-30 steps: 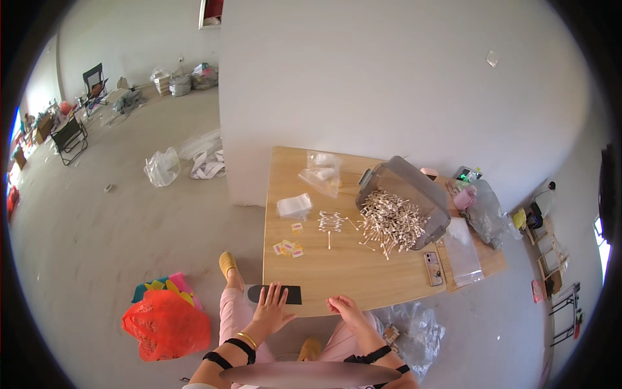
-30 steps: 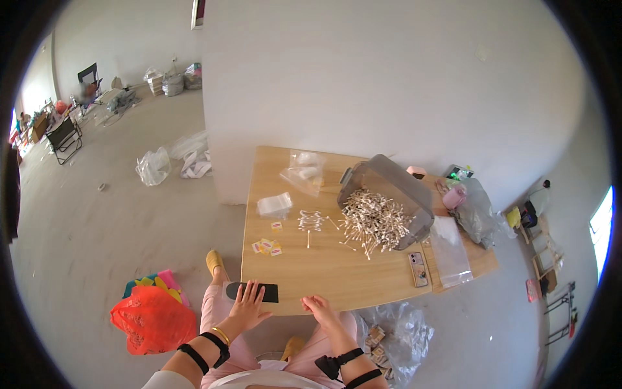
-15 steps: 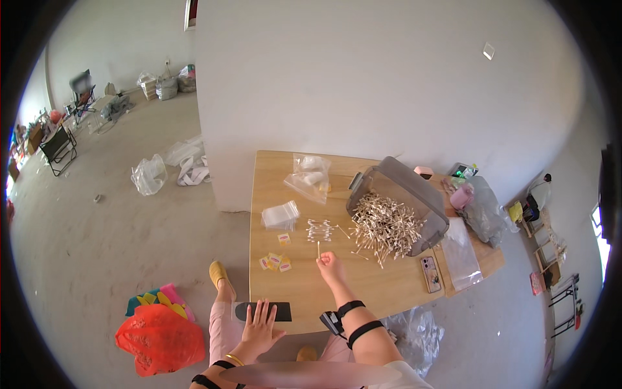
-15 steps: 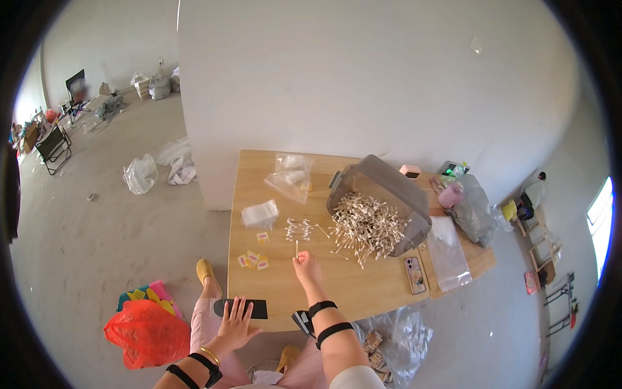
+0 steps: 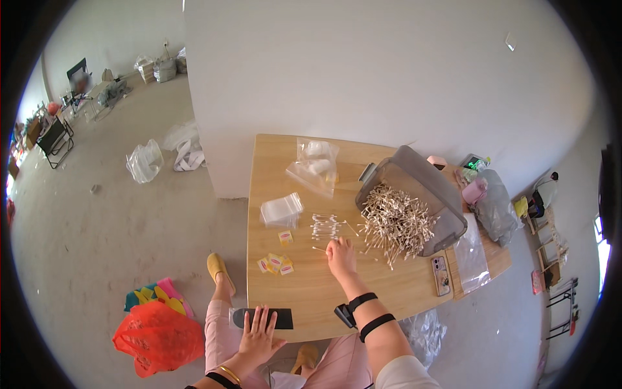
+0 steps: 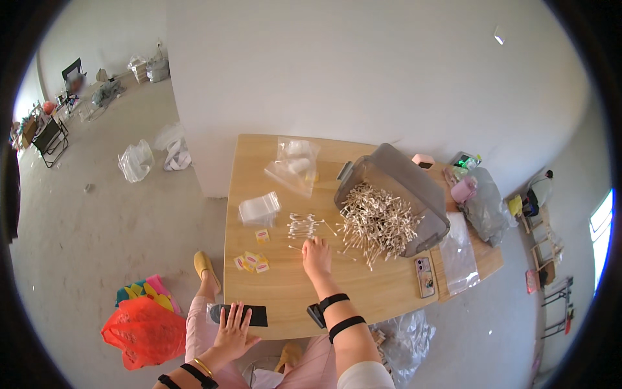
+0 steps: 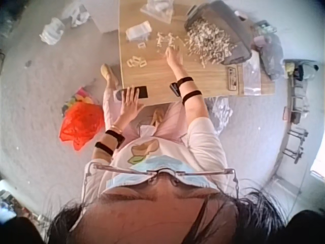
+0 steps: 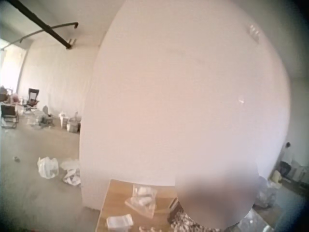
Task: The person gathers cotton swabs from a pile on a table, aligns them into a row, and places them into a small plastic bag. They then apply a sticker to the bag and drop it into a larger plastic sack on the floor.
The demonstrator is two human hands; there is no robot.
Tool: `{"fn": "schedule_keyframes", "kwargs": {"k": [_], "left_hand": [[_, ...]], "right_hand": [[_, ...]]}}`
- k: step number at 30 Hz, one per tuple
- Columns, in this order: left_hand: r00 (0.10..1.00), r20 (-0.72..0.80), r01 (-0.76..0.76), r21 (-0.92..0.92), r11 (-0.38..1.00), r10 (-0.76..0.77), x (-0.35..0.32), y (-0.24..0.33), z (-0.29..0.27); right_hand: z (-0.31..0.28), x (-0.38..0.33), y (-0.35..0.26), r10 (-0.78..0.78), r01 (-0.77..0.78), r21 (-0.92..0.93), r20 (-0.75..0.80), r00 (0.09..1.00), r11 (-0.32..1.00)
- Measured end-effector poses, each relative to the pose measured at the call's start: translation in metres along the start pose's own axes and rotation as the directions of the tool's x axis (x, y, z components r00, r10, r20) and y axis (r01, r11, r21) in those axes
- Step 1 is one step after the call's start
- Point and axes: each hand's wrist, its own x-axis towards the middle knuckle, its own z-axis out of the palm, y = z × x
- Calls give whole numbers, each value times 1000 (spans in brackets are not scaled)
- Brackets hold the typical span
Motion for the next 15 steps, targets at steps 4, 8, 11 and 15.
{"fn": "schedule_keyframes", "kwargs": {"k": [4, 8, 11, 15], "left_hand": [[1000, 4, -2, -14, 1000, 2, 0, -2, 1], [1000, -2, -4, -90, 996, 4, 2, -1, 2], [1000, 1, -1, -91, 996, 2, 2, -1, -1], [1000, -5, -6, -130, 991, 5, 2, -1, -2]], "right_hand": [[-18, 22, 2, -50, 49, 4, 39, 998, 999], [-12, 36, 10, -122, 124, 61, -37, 992, 990], [-8, 46, 7, -105, 105, 9, -24, 994, 994], [-6, 53, 8, -60, 60, 1, 28, 998, 998]]}}
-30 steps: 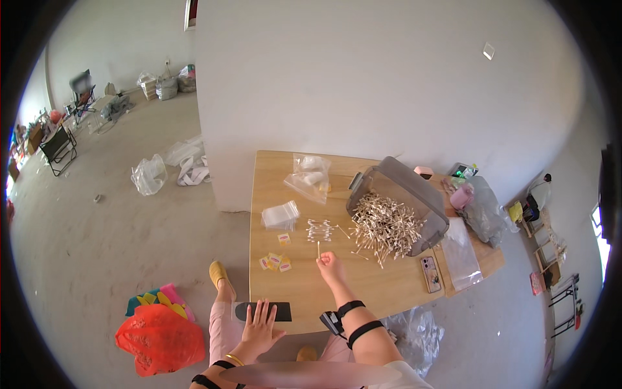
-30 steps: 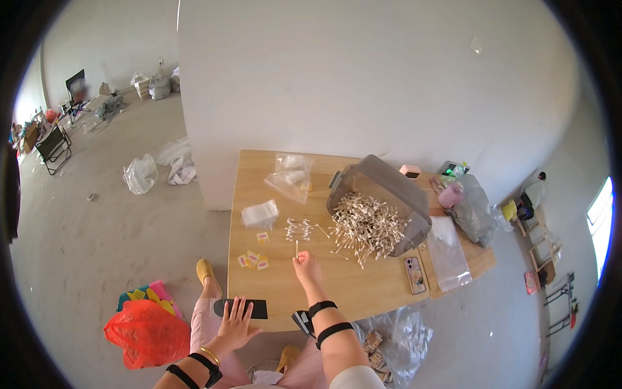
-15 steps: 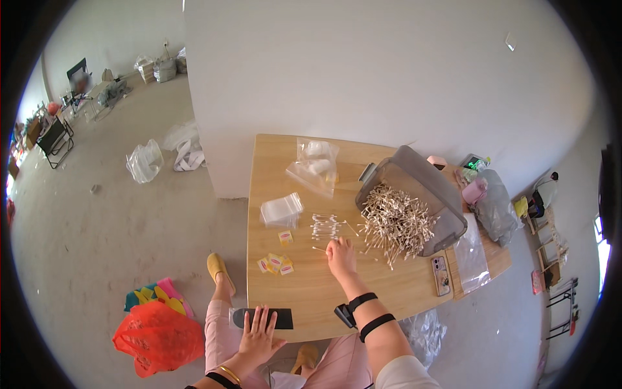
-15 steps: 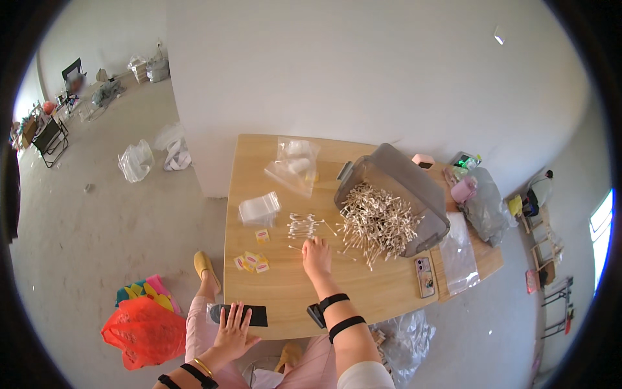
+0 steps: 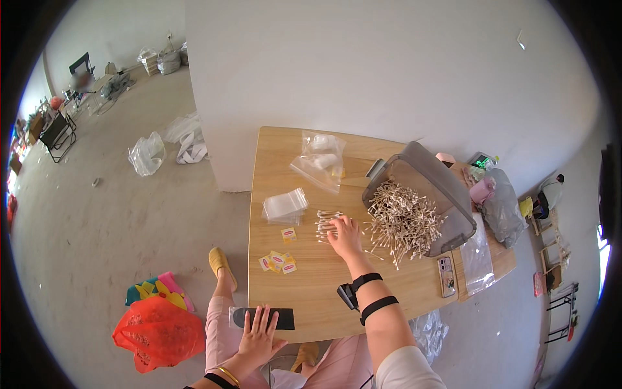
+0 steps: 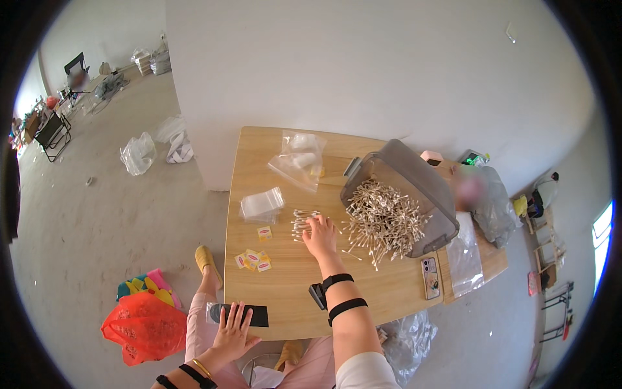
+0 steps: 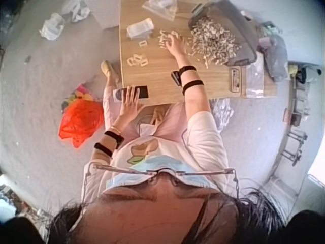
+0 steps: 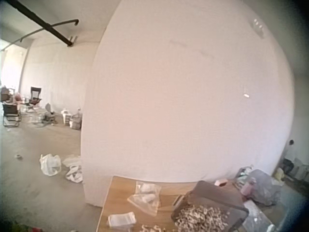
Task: The person gathers cotton swabs from a pile on a table, aligns them into a row, and places them into a small plastic bag. They then apply a sticker to the bag and drop it into a larger plastic sack on the floor.
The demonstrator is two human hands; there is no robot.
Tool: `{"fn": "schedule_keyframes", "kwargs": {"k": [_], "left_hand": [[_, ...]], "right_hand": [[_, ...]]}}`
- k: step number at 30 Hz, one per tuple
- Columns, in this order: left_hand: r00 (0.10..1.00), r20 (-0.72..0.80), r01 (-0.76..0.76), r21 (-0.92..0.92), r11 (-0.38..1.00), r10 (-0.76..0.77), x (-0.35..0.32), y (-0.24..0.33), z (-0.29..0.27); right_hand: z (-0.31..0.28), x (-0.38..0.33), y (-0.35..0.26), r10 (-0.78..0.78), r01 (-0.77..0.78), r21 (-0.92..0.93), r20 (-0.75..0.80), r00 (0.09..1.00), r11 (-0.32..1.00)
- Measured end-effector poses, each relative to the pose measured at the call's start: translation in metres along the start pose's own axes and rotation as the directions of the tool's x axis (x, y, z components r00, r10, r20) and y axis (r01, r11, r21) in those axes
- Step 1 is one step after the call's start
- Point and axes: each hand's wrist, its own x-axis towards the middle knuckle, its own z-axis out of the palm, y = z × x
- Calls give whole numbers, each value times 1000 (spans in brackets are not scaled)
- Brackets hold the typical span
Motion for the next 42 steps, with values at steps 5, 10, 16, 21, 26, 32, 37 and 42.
{"fn": "schedule_keyframes", "kwargs": {"k": [5, 10, 16, 21, 26, 32, 37, 42], "left_hand": [[1000, 1, 5, 29, 1000, -5, -2, 0, 1], [1000, -7, 5, 46, 999, -5, -2, 1, 1], [1000, 0, 22, 114, 993, -22, -2, 2, 1], [1000, -17, 19, 148, 989, -17, -3, 2, 1], [998, -64, 15, 48, 999, -12, -4, 0, 6], [995, -91, -38, 3, 999, 38, 8, 24, -19], [962, -175, -174, 196, 965, 209, 64, 40, -27], [961, -130, -209, 244, 947, 245, 105, 39, -1]], "right_hand": [[-4, 1, -7, 3, -3, -14, 46, 999, 1000], [-4, -14, -9, -77, 77, -16, -41, 996, 997], [-8, -43, -16, -78, 79, 65, -19, 997, 995], [-11, -69, -23, -93, 96, 66, -45, 995, 993], [-17, -100, -37, -100, 106, 125, -56, 993, 986], [-27, -146, -55, -94, 109, 222, -76, 993, 969], [-30, -178, -59, -132, 142, 257, -58, 990, 956], [-41, -196, -59, -132, 124, 321, 3, 991, 939]]}}
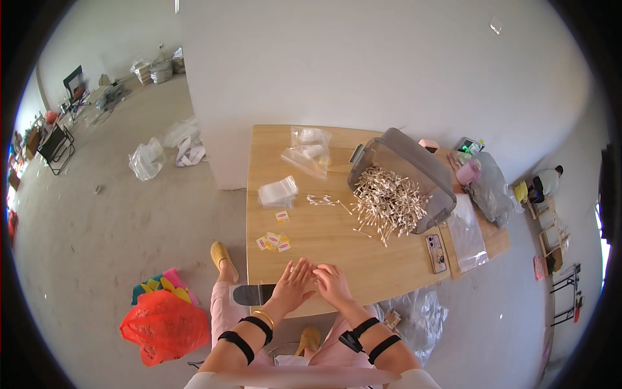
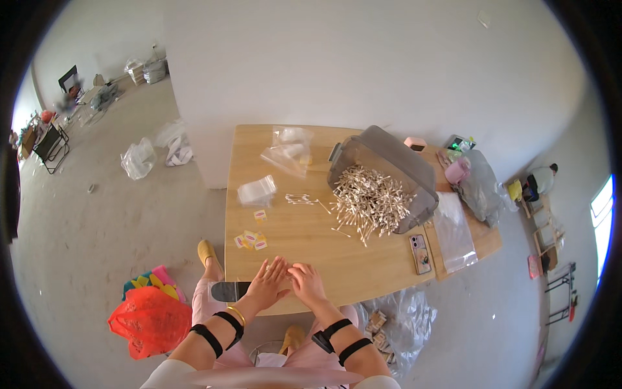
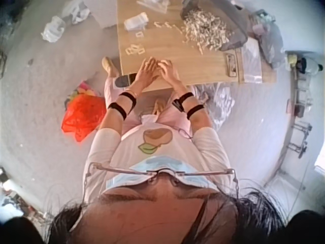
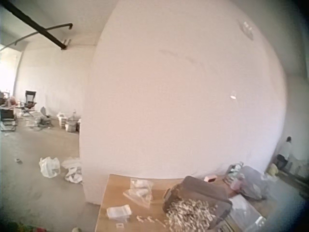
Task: The person gathers cotton swabs from a pile on a table, aligns them into a row, and places them into a small plastic bag. They then apply a sticker to the bag and drop it into a larger plastic sack on the floor.
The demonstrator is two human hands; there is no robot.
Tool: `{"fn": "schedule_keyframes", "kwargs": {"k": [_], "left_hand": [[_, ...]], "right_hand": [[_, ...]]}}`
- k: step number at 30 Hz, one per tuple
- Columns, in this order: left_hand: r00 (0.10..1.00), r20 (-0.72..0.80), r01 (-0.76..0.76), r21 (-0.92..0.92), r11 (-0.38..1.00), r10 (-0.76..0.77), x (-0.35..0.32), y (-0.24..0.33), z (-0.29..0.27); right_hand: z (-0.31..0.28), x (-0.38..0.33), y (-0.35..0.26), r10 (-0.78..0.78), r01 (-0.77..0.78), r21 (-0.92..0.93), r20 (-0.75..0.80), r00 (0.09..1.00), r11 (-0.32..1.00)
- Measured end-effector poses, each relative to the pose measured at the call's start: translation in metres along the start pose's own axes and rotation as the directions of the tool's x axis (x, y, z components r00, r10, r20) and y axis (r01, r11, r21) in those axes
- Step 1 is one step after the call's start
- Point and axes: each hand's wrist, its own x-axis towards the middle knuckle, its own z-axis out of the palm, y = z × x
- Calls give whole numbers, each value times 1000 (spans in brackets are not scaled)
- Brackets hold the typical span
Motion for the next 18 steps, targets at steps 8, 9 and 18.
{"fn": "schedule_keyframes", "kwargs": {"k": [8, 9, 18], "left_hand": [[996, 86, -45, 70, 996, 39, -26, 11, -7], [995, 97, -37, 63, 997, 31, -30, 13, -9], [990, 136, 6, 126, 992, -23, -28, 22, -14]], "right_hand": [[-35, -49, 27, 156, -152, 35, -155, 976, 988], [-36, -54, 29, 178, -178, 19, -146, 973, 984], [-29, -69, 28, 216, -221, -17, -163, 963, 975]]}}
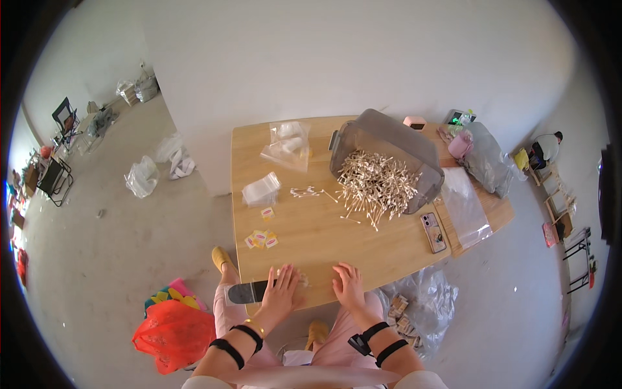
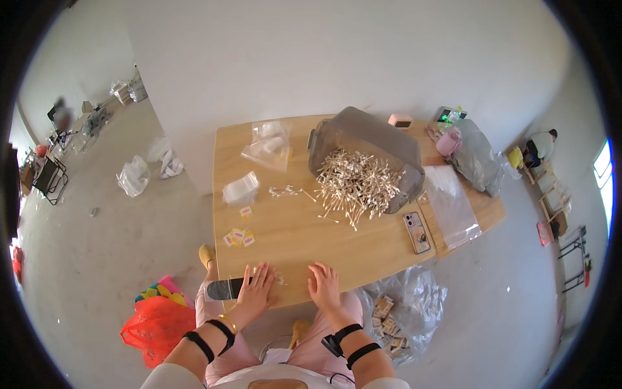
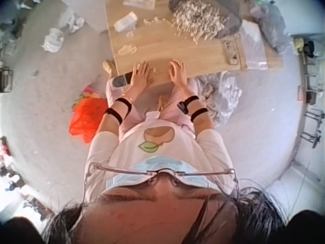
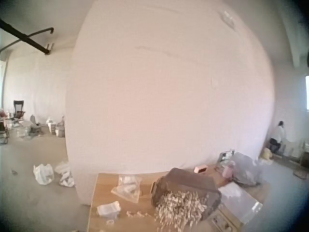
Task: The person gathers cotton swabs from a pile on a table, aligns them into a row, and places them into a small plastic bag. They then apply a sticker to the bag and drop it into a larger plastic sack on the floor.
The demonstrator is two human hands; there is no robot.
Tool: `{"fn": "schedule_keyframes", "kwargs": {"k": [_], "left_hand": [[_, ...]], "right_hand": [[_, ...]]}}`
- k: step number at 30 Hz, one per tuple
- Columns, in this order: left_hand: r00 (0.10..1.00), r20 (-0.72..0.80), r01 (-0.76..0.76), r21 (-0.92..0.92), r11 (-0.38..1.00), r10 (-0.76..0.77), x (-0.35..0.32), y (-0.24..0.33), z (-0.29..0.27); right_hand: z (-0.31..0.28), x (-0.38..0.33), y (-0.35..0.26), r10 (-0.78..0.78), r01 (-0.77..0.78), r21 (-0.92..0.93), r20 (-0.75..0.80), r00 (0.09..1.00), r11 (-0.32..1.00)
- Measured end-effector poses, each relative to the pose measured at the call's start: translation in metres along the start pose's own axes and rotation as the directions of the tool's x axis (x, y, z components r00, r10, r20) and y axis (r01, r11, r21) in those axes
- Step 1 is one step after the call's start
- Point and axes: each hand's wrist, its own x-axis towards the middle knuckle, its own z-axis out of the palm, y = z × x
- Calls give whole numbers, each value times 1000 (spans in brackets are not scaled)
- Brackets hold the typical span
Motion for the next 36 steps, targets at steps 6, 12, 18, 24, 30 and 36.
{"fn": "schedule_keyframes", "kwargs": {"k": [6, 12, 18, 24, 30, 36], "left_hand": [[996, -60, 58, -38, 998, -61, 27, -5, 13], [998, -41, 40, -72, 997, -43, 5, 1, 17], [996, -74, 42, -175, 984, -55, 0, -6, 15], [986, -152, 18, -302, 953, -67, 2, 1, 28], [954, -270, 4, -413, 911, -127, 0, 6, 30], [986, -122, 62, -372, 926, -115, -2, 5, 17]], "right_hand": [[0, -1, -4, 8, -8, -13, 5, 1000, 1000], [4, -7, -18, 0, 0, 2, 9, 1000, 1000], [30, -5, -53, -39, 33, 257, 16, 999, 966], [72, 11, -92, 5, 10, 410, -35, 999, 912], [80, 26, -90, 52, -26, 496, -39, 998, 868], [23, 90, 9, 171, -181, -46, -180, 969, 982]]}}
